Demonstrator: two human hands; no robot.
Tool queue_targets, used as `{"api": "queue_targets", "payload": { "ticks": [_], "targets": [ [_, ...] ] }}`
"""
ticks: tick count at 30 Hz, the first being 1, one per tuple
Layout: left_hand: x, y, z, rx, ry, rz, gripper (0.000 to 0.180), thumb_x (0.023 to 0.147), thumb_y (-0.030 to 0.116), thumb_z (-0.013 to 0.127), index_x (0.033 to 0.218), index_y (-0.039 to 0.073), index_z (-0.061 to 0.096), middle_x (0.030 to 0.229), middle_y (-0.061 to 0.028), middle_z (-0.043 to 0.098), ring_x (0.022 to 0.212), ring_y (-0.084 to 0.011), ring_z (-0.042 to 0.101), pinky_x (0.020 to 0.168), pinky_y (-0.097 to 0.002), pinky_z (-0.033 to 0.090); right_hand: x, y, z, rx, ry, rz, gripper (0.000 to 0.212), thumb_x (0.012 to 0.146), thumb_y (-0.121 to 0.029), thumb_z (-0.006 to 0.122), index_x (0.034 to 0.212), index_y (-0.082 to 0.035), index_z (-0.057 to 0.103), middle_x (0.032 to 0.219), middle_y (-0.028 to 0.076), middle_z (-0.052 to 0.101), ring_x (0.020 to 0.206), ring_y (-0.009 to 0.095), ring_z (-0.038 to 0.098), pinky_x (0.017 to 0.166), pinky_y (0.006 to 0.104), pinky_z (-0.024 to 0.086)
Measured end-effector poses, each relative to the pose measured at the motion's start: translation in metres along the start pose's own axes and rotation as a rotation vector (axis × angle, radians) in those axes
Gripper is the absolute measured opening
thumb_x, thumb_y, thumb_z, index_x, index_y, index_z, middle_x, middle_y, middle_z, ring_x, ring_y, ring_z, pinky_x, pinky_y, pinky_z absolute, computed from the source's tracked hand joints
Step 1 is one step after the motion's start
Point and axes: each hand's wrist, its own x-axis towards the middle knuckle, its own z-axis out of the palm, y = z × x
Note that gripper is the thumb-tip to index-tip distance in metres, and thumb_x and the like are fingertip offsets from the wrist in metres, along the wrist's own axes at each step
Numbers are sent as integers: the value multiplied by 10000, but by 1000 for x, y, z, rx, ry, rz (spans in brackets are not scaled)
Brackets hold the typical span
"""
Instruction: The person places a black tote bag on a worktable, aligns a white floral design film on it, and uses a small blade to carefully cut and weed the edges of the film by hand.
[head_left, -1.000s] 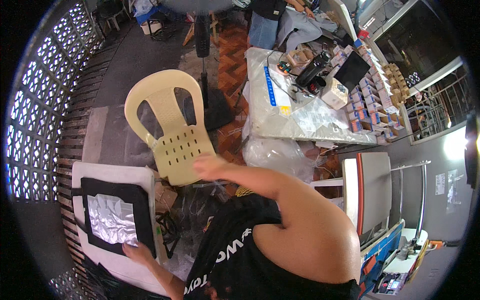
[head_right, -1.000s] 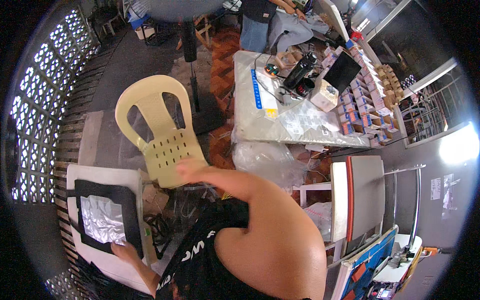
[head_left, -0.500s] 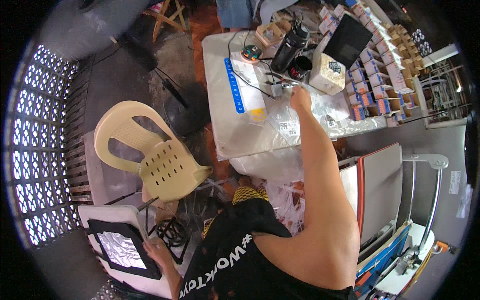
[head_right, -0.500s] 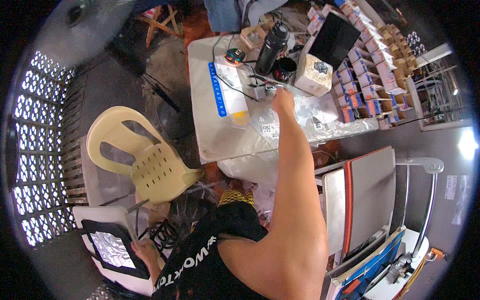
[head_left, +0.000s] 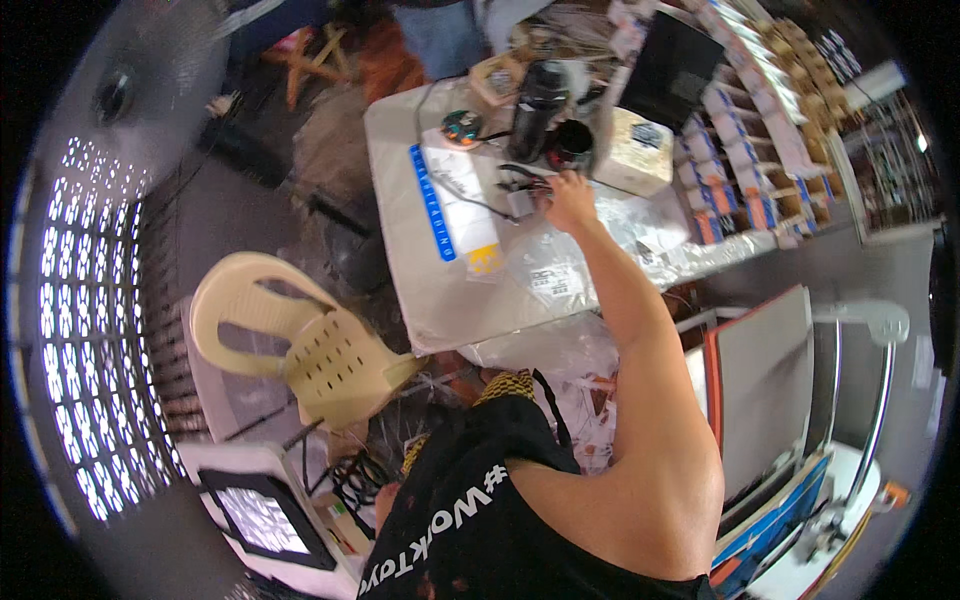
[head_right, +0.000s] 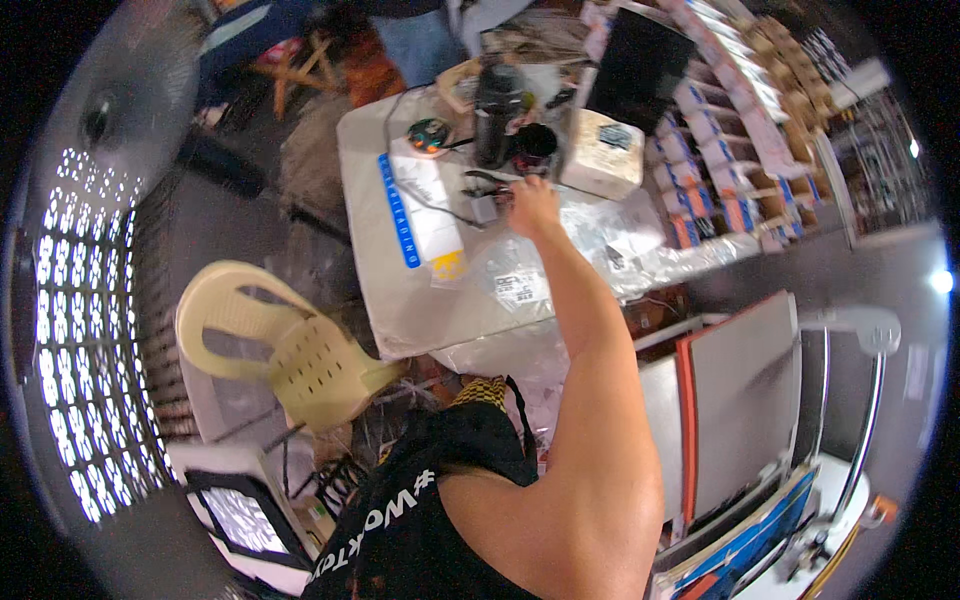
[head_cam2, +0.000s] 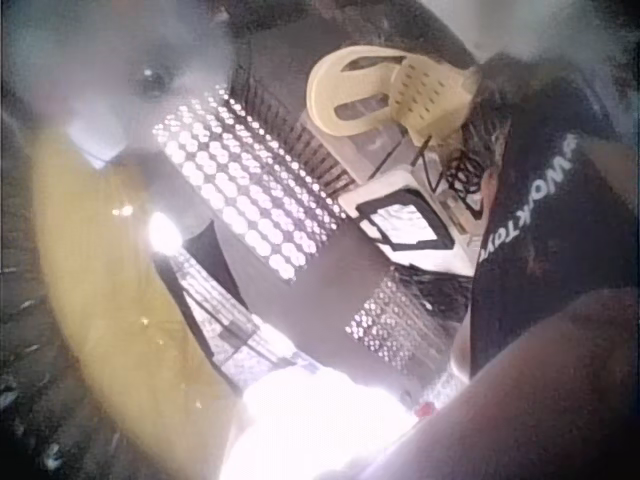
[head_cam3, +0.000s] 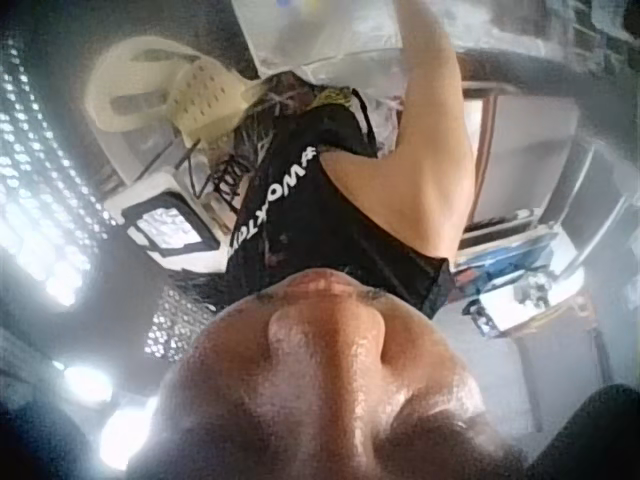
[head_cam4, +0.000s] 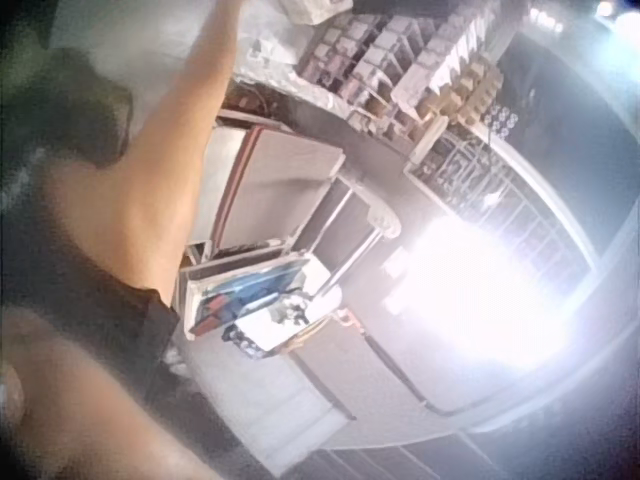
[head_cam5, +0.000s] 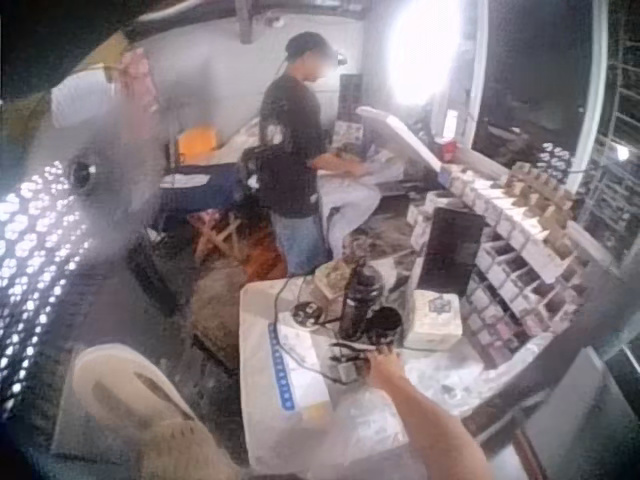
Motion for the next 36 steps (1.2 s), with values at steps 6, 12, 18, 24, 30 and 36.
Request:
{"api": "queue_targets", "payload": {
  "ticks": [6, 12, 18, 24, 30, 36],
  "targets": [
    [87, 47, -6, 51, -272, 109, 249, 953, 156, 672, 1176, 43, 670, 1042, -133, 677, 967, -317, 619, 852, -390, 498, -104, 38, -104, 299, 311, -208, 179, 854, -114, 726, 1011, -32, 755, 1036, 171, 737, 1021, 379, 685, 931, 457, 552],
    [180, 164, 4, 63, -390, 280, 213, 959, 146, 662, 1150, 53, 675, 993, -101, 666, 886, -266, 602, 773, -364, 495, -350, 125, -305, -127, 854, 118, 47, 804, -92, 659, 806, -60, 694, 866, 161, 717, 887, 377, 699, 814, 471, 582],
    [191, 254, 19, 27, -386, 433, 179, 964, 137, 653, 1125, 64, 680, 944, -69, 655, 806, -214, 584, 694, -338, 492, -641, 140, -474, -615, 1059, 790, 203, 925, -203, 636, 934, -54, 773, 950, 196, 748, 928, 390, 718, 853, 477, 565],
    [163, 239, 54, -96, -437, 424, 147, 970, 128, 643, 1100, 75, 685, 895, -37, 644, 726, -162, 567, 615, -311, 489, -861, 250, -561, -728, 794, 1565, 468, 924, -441, 652, 1208, -78, 740, 1249, 231, 703, 1168, 409, 668, 1007, 488, 526],
    [113, 128, 127, 261, -349, 755, 252, 946, 226, 596, 1023, 22, 723, 964, -180, 696, 841, -333, 648, 717, -462, 528, -811, 325, -477, -415, 418, 1197, 492, 948, -448, 634, 1233, -54, 708, 1253, 229, 690, 1173, 384, 665, 996, 466, 518],
    [-25, 51, 153, 205, -50, 349, 237, 926, 185, 592, 1038, 48, 750, 1044, -227, 744, 1018, -428, 699, 868, -505, 554, -625, 238, -393, -250, 547, 482, 406, 972, -361, 612, 1201, -37, 693, 1171, 220, 703, 1096, 370, 683, 938, 452, 526]
  ]
}}
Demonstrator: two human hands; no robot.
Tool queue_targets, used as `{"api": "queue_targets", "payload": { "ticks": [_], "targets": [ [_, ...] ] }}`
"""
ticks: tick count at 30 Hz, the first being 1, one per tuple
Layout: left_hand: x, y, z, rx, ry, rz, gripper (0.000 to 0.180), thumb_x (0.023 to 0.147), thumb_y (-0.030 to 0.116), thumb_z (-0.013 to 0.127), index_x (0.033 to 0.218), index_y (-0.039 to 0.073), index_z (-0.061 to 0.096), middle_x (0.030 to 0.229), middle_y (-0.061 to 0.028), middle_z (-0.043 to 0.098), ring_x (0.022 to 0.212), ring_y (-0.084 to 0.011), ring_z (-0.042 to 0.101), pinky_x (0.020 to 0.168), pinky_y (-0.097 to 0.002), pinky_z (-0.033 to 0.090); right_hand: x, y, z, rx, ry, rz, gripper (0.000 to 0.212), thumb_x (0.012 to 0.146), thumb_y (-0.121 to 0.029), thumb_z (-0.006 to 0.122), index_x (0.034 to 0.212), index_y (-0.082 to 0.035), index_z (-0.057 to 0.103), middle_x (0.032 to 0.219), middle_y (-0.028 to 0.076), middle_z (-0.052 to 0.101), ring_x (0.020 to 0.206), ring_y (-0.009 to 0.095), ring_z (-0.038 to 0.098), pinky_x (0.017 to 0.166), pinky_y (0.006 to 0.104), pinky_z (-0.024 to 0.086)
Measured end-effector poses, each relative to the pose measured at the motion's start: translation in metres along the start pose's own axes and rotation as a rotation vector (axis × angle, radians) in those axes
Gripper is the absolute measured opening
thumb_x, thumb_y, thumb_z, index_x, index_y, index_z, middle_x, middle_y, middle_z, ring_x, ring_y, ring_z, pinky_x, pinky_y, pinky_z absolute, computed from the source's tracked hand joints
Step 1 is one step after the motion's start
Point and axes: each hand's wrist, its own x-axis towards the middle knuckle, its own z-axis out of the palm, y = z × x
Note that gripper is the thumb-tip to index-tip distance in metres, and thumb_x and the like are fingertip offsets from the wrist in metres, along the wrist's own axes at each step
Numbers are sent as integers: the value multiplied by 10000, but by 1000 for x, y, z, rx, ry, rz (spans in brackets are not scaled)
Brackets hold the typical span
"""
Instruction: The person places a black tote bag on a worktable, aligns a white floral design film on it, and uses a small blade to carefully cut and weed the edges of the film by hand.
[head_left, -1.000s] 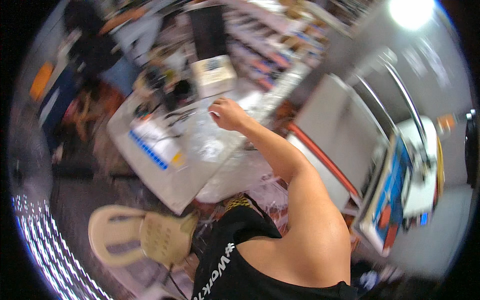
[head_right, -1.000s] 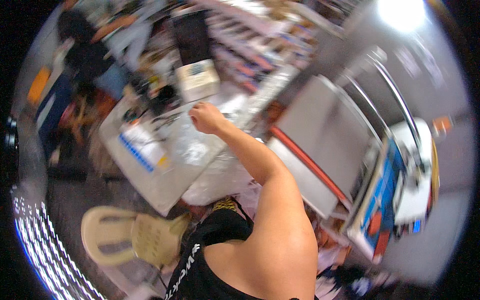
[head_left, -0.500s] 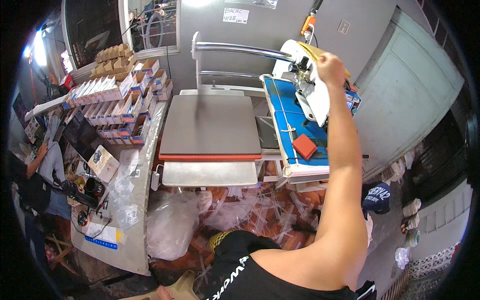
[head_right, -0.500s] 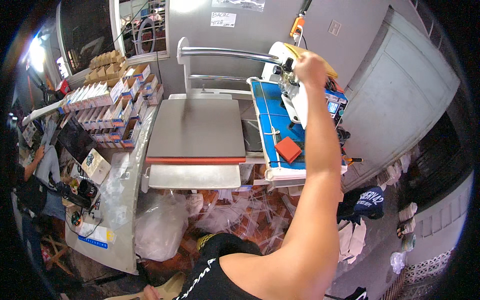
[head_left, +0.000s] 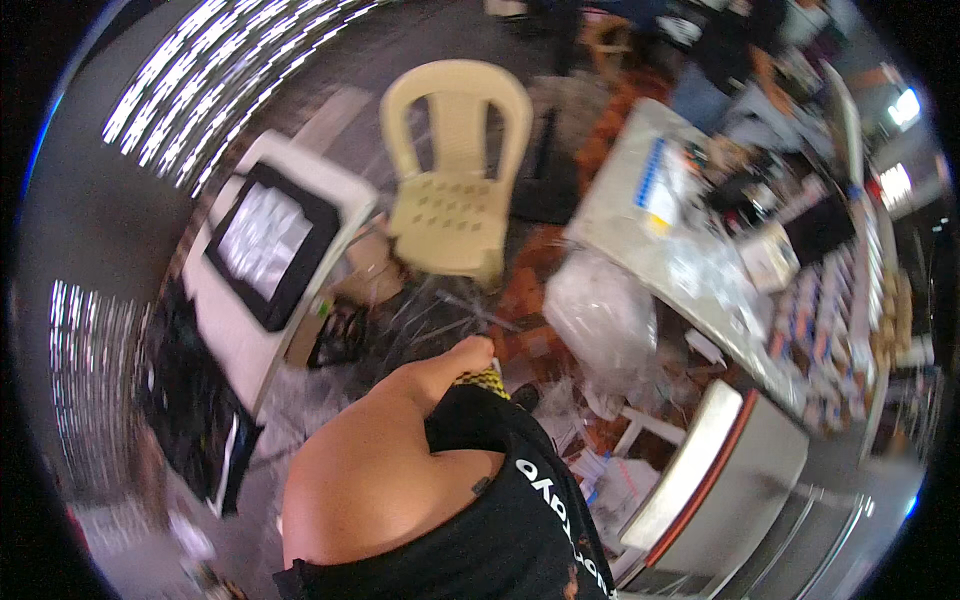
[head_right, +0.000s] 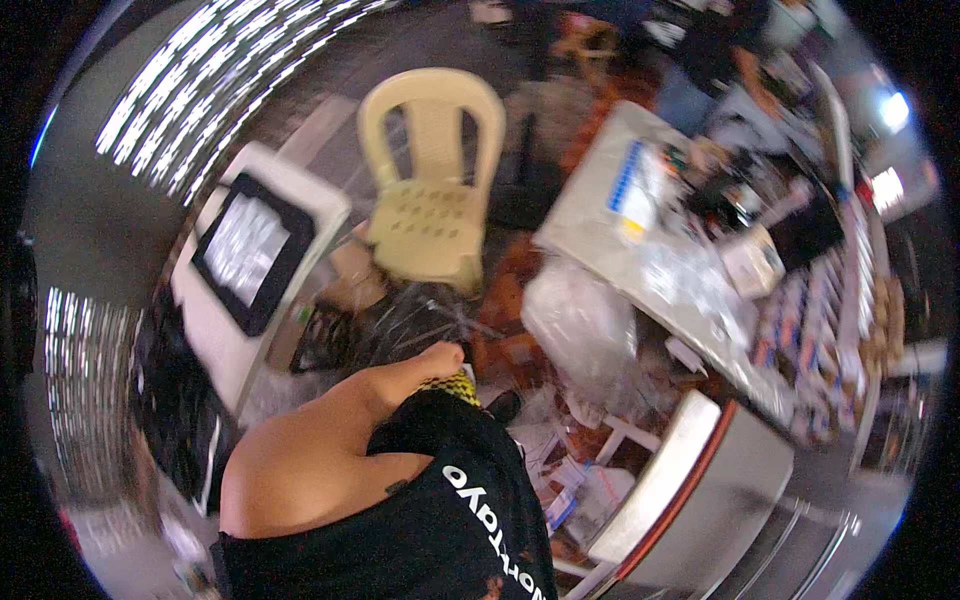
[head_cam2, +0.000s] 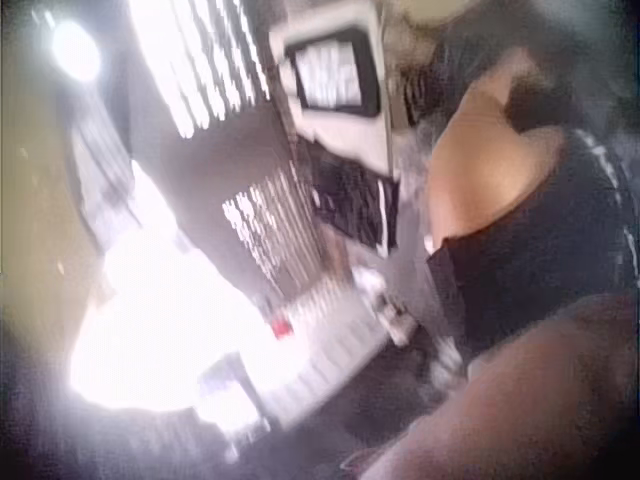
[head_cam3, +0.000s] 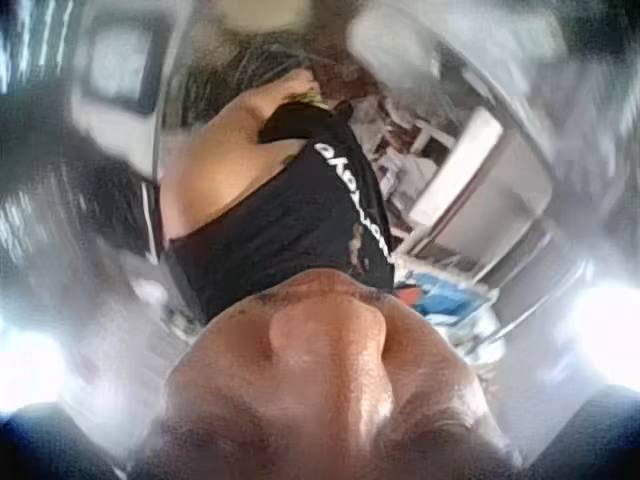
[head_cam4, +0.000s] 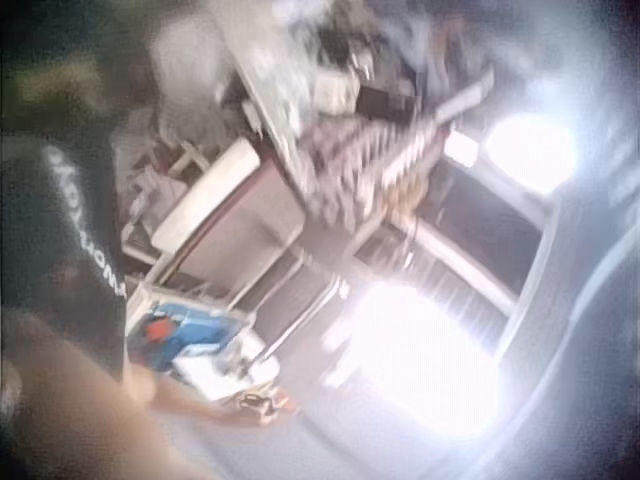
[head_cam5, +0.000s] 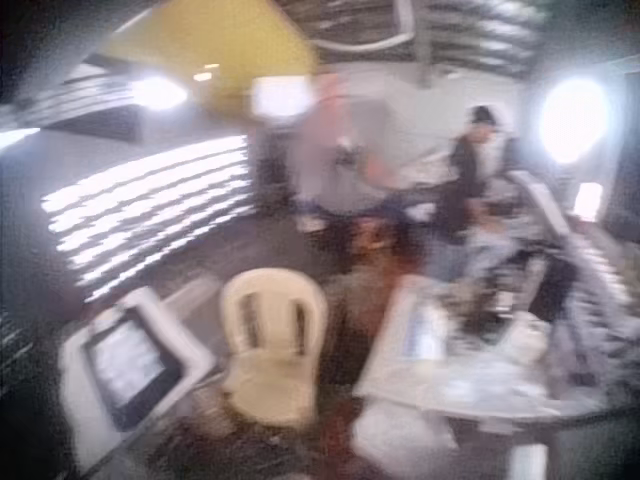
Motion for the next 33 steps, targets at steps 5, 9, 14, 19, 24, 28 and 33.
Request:
{"api": "queue_targets", "payload": {
  "ticks": [5, 9, 14, 19, 24, 28, 33],
  "targets": [
    [-65, -46, -64, -85, 1045, 23, 135, 837, 68, 656, 964, 83, 701, 1027, -156, 701, 1018, -401, 648, 896, -517, 523, 31, -213, 56, 443, -182, -557, 335, 992, -289, 593, 1175, -23, 681, 1102, 213, 714, 1032, 358, 699, 889, 440, 532],
    [-129, -124, -146, 18, 1395, -348, 400, 878, 170, 681, 1260, 81, 606, 1347, -174, 533, 1320, -413, 459, 1183, -585, 308, -51, -397, 104, 669, -651, -945, 280, 1008, -232, 579, 1154, -12, 672, 1046, 206, 723, 981, 349, 711, 849, 431, 538],
    [-157, -241, -180, 125, 1226, -644, 731, 984, 469, 596, 1607, 151, 380, 1668, -227, 293, 1569, -432, 202, 1239, -669, 149, -235, -615, 144, 759, -1251, -1405, 215, 1028, -160, 560, 1128, 2, 660, 977, 199, 734, 917, 338, 726, 800, 419, 544],
    [-204, -273, -167, 96, 1078, -509, 594, 995, 475, 614, 1521, 217, 522, 1658, -118, 356, 1576, -320, 241, 1248, -680, 51, -380, -800, 127, 569, -1464, -1715, 218, 1039, -146, 553, 1166, 5, 645, 903, 202, 735, 842, 416, 714, 759, 451, 551],
    [-220, -295, -179, 0, 1201, -548, 347, 955, 269, 681, 1286, 168, 660, 1427, -81, 574, 1420, -277, 464, 1246, -633, 120, -481, -891, 111, 400, -1397, -2104, 300, 1035, -124, 512, 1300, -55, 635, 994, 212, 731, 918, 423, 697, 818, 486, 543],
    [-193, -308, -204, -107, 1461, -599, 278, 882, 103, 713, 1155, 143, 679, 1290, -49, 632, 1314, -264, 555, 1218, -594, 232, -534, -940, 125, 474, -1068, -2533, 414, 956, -77, 544, 1355, -140, 639, 1060, 178, 715, 1054, 393, 680, 886, 517, 529],
    [-190, -352, -250, -31, 1384, -446, 325, 858, 105, 737, 1173, 172, 690, 1313, -50, 629, 1349, -281, 529, 1213, -595, 265, -572, -973, 119, 534, -606, -2699, 445, 889, -27, 581, 1304, -163, 670, 889, 103, 656, 879, 302, 711, 757, 474, 574]
  ]
}}
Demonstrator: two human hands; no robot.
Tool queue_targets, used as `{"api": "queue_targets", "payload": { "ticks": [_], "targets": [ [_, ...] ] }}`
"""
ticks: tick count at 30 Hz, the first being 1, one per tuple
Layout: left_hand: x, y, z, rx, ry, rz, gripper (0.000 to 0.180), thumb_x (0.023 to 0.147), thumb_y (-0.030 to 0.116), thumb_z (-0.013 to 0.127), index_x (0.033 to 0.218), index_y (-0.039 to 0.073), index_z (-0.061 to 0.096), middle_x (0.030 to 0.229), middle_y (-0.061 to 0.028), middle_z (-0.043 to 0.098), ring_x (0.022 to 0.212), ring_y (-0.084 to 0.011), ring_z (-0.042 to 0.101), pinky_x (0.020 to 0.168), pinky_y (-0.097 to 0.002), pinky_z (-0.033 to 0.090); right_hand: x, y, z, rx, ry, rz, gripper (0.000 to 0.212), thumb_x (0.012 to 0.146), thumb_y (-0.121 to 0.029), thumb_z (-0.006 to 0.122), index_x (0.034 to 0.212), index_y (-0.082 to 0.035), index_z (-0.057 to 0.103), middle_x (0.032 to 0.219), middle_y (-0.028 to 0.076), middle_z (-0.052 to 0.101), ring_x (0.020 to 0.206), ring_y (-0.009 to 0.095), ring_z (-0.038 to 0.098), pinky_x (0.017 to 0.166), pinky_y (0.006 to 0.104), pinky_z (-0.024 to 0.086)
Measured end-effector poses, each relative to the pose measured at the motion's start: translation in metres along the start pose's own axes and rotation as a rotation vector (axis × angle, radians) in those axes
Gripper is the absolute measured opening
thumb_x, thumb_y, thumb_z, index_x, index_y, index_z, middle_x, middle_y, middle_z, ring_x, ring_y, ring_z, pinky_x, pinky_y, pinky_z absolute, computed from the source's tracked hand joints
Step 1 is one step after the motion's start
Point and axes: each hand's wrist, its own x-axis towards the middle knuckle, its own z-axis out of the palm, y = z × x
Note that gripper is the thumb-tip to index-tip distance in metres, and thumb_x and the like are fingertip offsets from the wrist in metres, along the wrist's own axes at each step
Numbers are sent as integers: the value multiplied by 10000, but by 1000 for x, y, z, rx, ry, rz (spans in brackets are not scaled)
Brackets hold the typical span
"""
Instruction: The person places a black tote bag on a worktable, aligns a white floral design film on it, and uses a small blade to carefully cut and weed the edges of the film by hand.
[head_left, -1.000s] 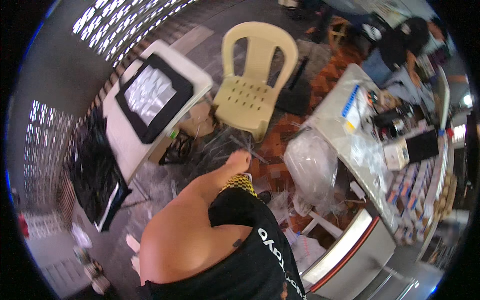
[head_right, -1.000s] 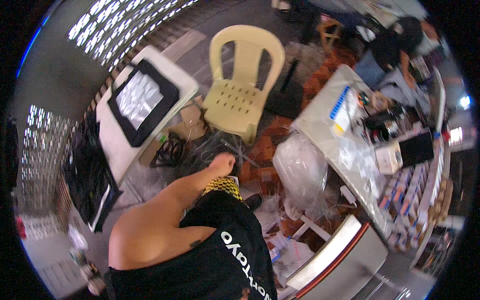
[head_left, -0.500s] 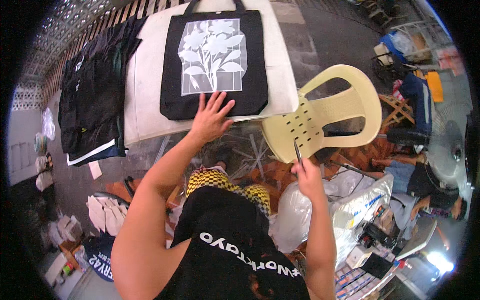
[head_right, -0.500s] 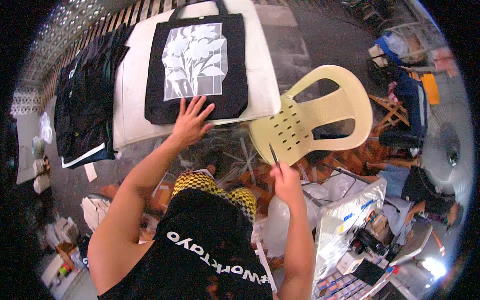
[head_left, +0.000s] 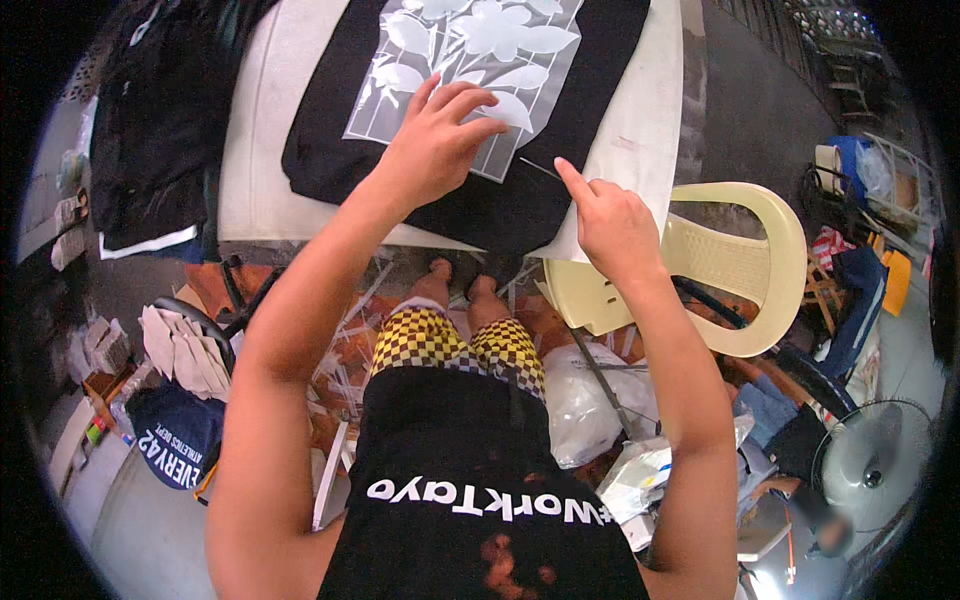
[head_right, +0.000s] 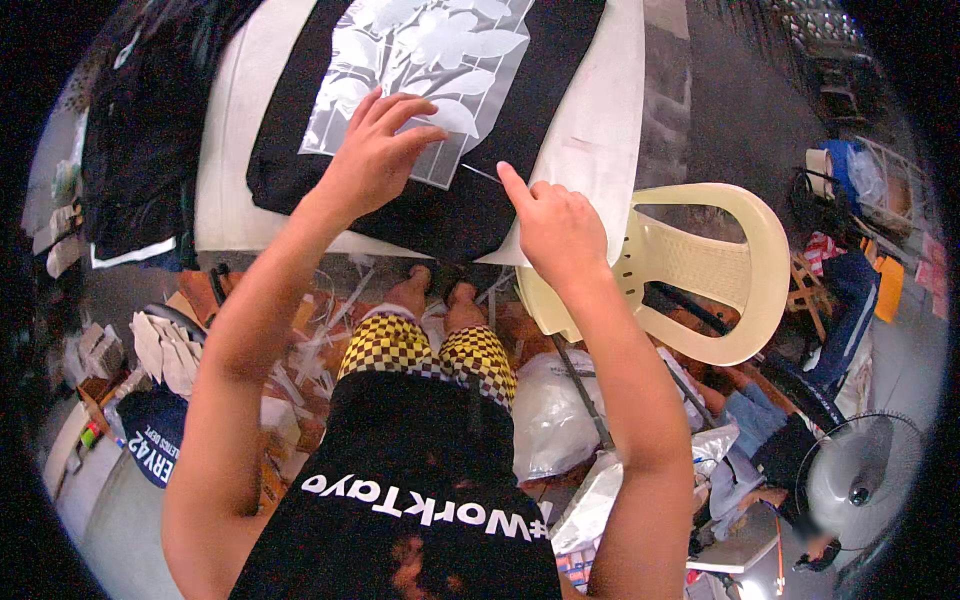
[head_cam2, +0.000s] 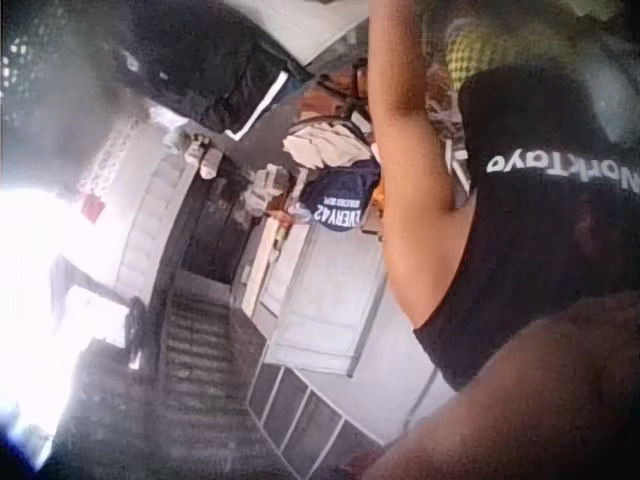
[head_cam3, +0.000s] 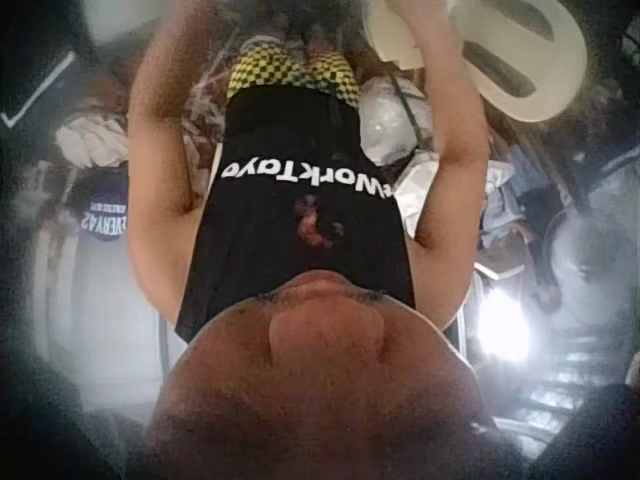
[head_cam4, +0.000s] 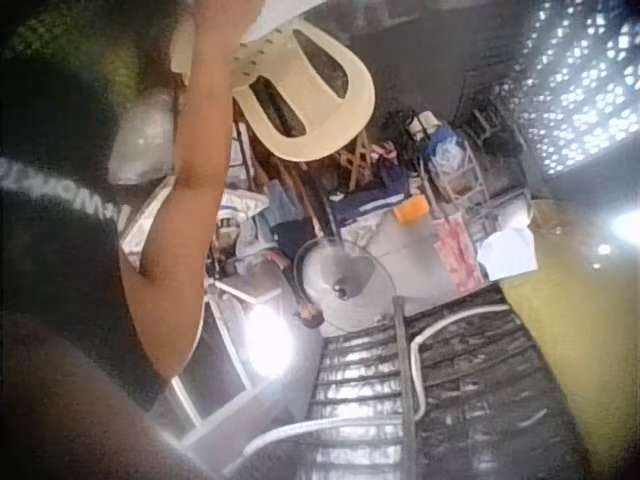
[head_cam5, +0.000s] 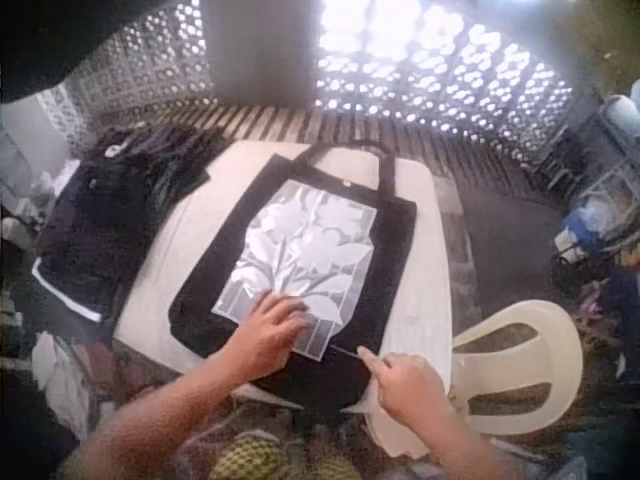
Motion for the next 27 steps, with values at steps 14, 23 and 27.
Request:
{"api": "queue_targets", "payload": {
  "ticks": [14, 23, 27],
  "targets": [
    [-49, 70, 25, 128, -58, -153, 332, 821, 212, 781, 1152, 188, 767, 1266, 5, 652, 1284, -210, 560, 1157, -524, 261, -5, -4, 12, -79, -2, -72, 297, 918, -93, 630, 1209, -116, 689, 950, 77, 581, 546, 272, 656, 519, 418, 551],
    [-64, 64, 47, 150, 90, -178, 330, 783, 227, 786, 1112, 197, 769, 1234, 49, 637, 1218, -163, 555, 1137, -511, 230, 15, 12, 23, -120, 113, -72, 472, 772, 10, 693, 1214, -147, 742, 951, 66, 559, 635, 259, 619, 584, 402, 523],
    [-70, 62, 51, 130, 88, -176, 337, 782, 197, 789, 1119, 184, 771, 1202, 48, 661, 1180, -185, 590, 1131, -500, 264, 2, 1, 22, -97, 13, -124, 398, 796, -46, 691, 1182, -134, 725, 949, 56, 574, 581, 244, 630, 581, 380, 537]
  ]
}}
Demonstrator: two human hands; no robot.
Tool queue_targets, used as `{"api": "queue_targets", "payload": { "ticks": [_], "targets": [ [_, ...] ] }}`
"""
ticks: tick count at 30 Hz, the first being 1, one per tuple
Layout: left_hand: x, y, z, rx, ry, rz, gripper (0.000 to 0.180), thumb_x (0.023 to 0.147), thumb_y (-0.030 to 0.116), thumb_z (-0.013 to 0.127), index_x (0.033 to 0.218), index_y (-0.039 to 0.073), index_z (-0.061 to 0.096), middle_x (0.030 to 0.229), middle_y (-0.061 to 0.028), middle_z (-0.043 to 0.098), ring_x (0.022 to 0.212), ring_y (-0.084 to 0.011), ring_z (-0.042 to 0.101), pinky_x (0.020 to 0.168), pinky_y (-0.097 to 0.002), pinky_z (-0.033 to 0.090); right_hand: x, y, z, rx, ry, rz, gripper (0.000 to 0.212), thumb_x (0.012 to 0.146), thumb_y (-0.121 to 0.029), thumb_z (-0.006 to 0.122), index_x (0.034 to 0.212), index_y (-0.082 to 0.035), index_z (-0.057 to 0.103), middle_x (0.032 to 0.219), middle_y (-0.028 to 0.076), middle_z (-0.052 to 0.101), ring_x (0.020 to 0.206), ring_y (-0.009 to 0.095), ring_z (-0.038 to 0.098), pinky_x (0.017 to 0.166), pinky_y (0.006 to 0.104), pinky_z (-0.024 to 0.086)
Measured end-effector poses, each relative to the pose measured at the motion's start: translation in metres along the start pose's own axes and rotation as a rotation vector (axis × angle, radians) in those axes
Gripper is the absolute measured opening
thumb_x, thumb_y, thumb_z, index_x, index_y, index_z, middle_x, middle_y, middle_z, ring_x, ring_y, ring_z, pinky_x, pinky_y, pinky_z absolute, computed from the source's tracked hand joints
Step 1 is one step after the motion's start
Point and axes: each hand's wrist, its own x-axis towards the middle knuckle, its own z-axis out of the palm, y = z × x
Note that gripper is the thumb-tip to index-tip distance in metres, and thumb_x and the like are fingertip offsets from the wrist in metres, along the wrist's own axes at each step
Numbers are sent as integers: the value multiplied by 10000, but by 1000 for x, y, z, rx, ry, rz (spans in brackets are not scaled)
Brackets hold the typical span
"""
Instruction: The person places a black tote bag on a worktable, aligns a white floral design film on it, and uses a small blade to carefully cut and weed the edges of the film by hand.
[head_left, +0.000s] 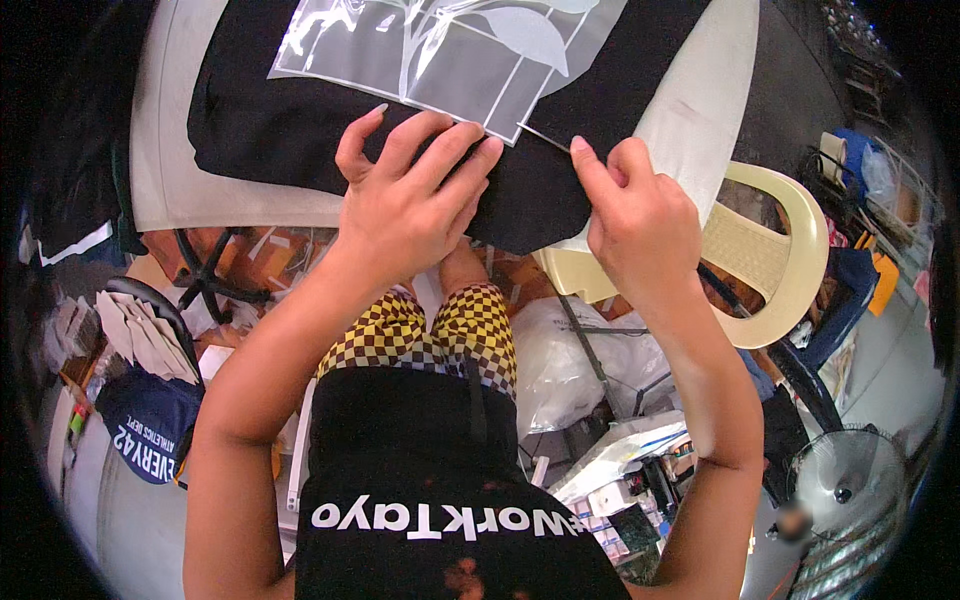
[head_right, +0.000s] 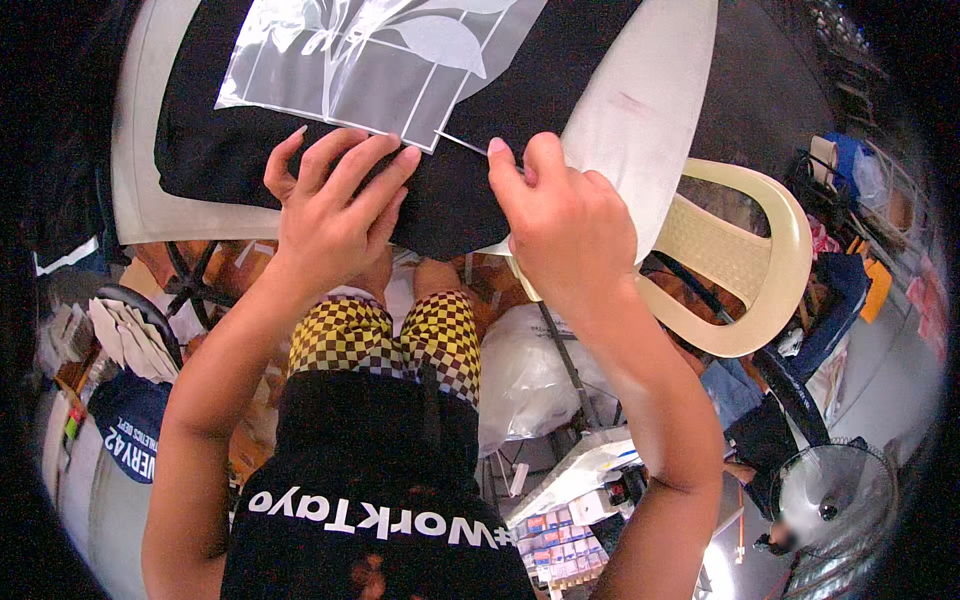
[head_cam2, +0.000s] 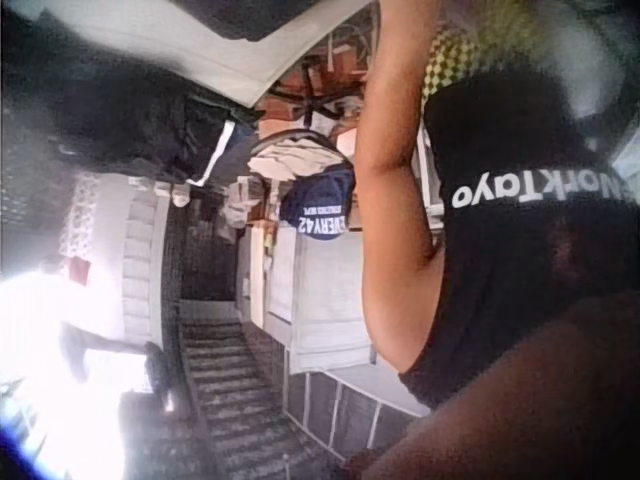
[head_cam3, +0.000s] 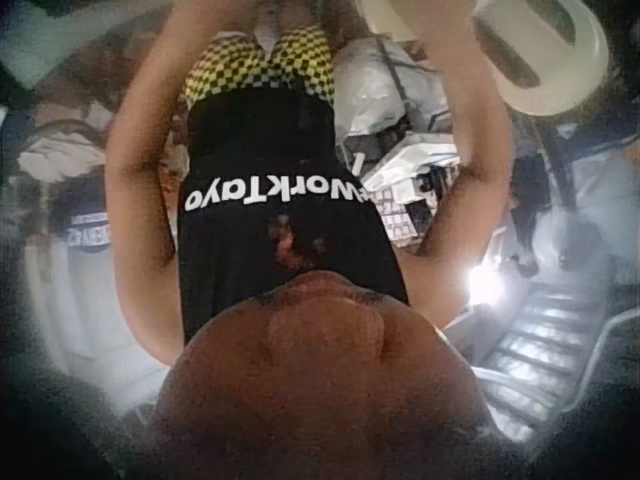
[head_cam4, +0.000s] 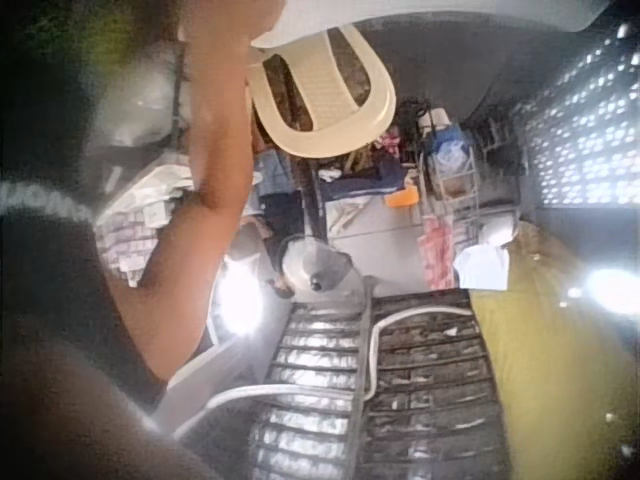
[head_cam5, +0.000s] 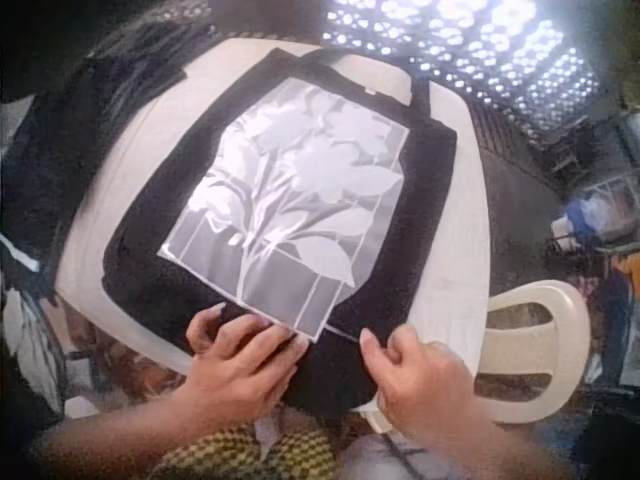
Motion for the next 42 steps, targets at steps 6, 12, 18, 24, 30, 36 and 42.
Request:
{"api": "queue_targets", "payload": {
  "ticks": [6, 12, 18, 24, 30, 36, 42],
  "targets": [
    [-8, -9, -20, -53, 67, -83, 318, 797, 75, 786, 1107, 144, 766, 1151, -33, 693, 1154, -256, 635, 1132, -483, 353, 12, -2, -7, 98, 35, 32, 384, 805, -12, 674, 1179, -86, 715, 956, 79, 622, 732, 282, 682, 656, 402, 567],
    [14, -69, -36, 61, -44, 72, 340, 842, 68, 747, 1178, 113, 726, 1248, -76, 667, 1256, -291, 592, 1180, -520, 359, -1, -30, -15, 560, -110, 369, 206, 966, 16, 611, 1171, 5, 624, 1031, 164, 708, 786, 265, 723, 710, 361, 565],
    [3, -27, -33, -211, -209, -102, 726, 826, 118, 781, 1501, 118, 515, 1651, -196, 334, 1554, -470, 232, 1213, -712, 156, -31, -60, 12, 1282, 53, 886, 168, 1046, -44, 541, 1195, 34, 546, 983, 148, 757, 740, 181, 741, 669, 328, 588],
    [52, 18, -58, -222, -334, 194, 217, 819, 16, 735, 1024, 87, 753, 1212, -70, 729, 1247, -272, 643, 1154, -563, 346, -91, -16, -4, 947, 270, 1128, 214, 1053, -110, 558, 1201, 42, 581, 860, 136, 734, 757, 190, 744, 682, 345, 576],
    [231, 0, 51, -393, -455, 1027, 300, 866, 121, 738, 1165, 106, 729, 1219, -111, 701, 1189, -354, 619, 1088, -457, 447, -78, -72, 17, 682, 211, 1034, 181, 1029, -98, 572, 1185, -7, 589, 859, 228, 710, 800, 407, 729, 698, 477, 568],
    [260, 59, 91, -344, -703, 1210, 733, 693, 447, 894, 1333, 162, 678, 1400, -110, 586, 1357, -378, 476, 1182, -546, 327, -42, -98, 22, 297, 250, 1066, 254, 978, -47, 597, 1231, -52, 612, 1004, 188, 644, 841, 437, 692, 714, 526, 559],
    [260, 62, 85, -267, -689, 1190, 729, 661, 446, 914, 1302, 183, 688, 1331, -98, 606, 1314, -366, 504, 1172, -538, 340, -13, -92, 19, -5, 146, 1064, 156, 901, -87, 627, 1051, -49, 605, 984, 110, 552, 876, 250, 697, 650, 340, 624]
  ]
}}
